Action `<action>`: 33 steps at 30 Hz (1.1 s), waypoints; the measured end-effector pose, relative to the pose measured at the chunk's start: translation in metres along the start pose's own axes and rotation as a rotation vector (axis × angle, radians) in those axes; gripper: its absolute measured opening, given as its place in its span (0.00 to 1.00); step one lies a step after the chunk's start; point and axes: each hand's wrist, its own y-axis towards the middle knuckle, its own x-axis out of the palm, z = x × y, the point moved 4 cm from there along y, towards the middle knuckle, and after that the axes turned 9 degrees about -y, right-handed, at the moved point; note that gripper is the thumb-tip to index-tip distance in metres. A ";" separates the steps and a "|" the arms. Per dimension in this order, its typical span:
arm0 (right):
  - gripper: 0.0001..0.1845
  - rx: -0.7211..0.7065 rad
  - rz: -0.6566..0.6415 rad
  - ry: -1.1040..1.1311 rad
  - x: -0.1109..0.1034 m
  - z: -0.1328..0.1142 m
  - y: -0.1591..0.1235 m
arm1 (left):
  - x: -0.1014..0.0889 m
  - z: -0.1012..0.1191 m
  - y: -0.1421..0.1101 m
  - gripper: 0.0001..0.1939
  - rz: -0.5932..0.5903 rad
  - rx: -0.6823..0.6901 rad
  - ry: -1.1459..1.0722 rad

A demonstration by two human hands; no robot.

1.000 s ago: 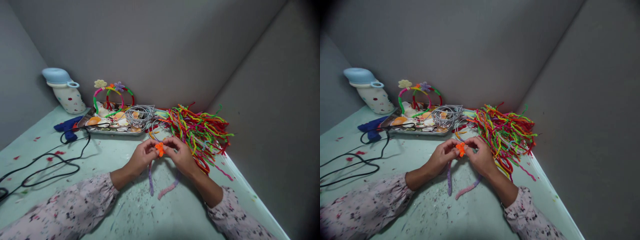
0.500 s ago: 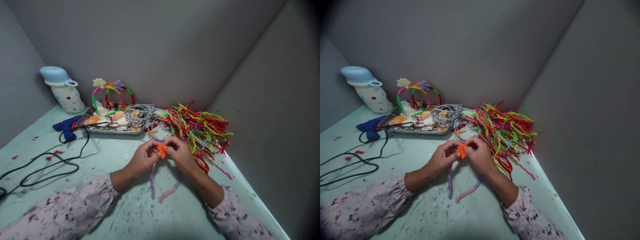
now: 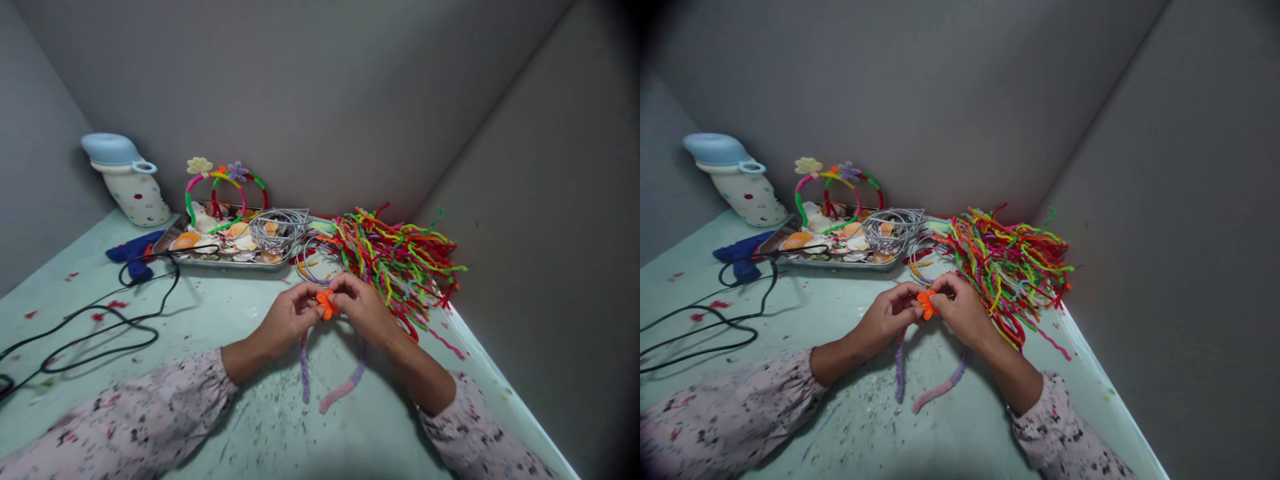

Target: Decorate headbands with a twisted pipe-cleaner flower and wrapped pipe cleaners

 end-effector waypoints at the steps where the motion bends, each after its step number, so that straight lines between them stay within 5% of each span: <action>1: 0.08 0.002 -0.024 0.003 -0.002 0.000 0.001 | -0.001 -0.001 0.001 0.13 0.005 -0.013 -0.018; 9: 0.11 0.154 -0.219 0.057 -0.016 0.012 0.006 | -0.014 -0.007 0.008 0.12 0.154 -0.071 -0.306; 14: 0.08 0.124 -0.170 0.053 -0.021 0.009 0.009 | -0.012 -0.008 0.010 0.12 0.176 -0.142 -0.428; 22: 0.09 0.115 -0.112 -0.043 -0.018 0.001 0.007 | -0.009 -0.009 0.008 0.14 0.107 -0.121 -0.244; 33: 0.10 0.031 -0.121 -0.055 -0.015 -0.002 0.004 | -0.011 -0.009 0.009 0.12 0.191 -0.111 -0.223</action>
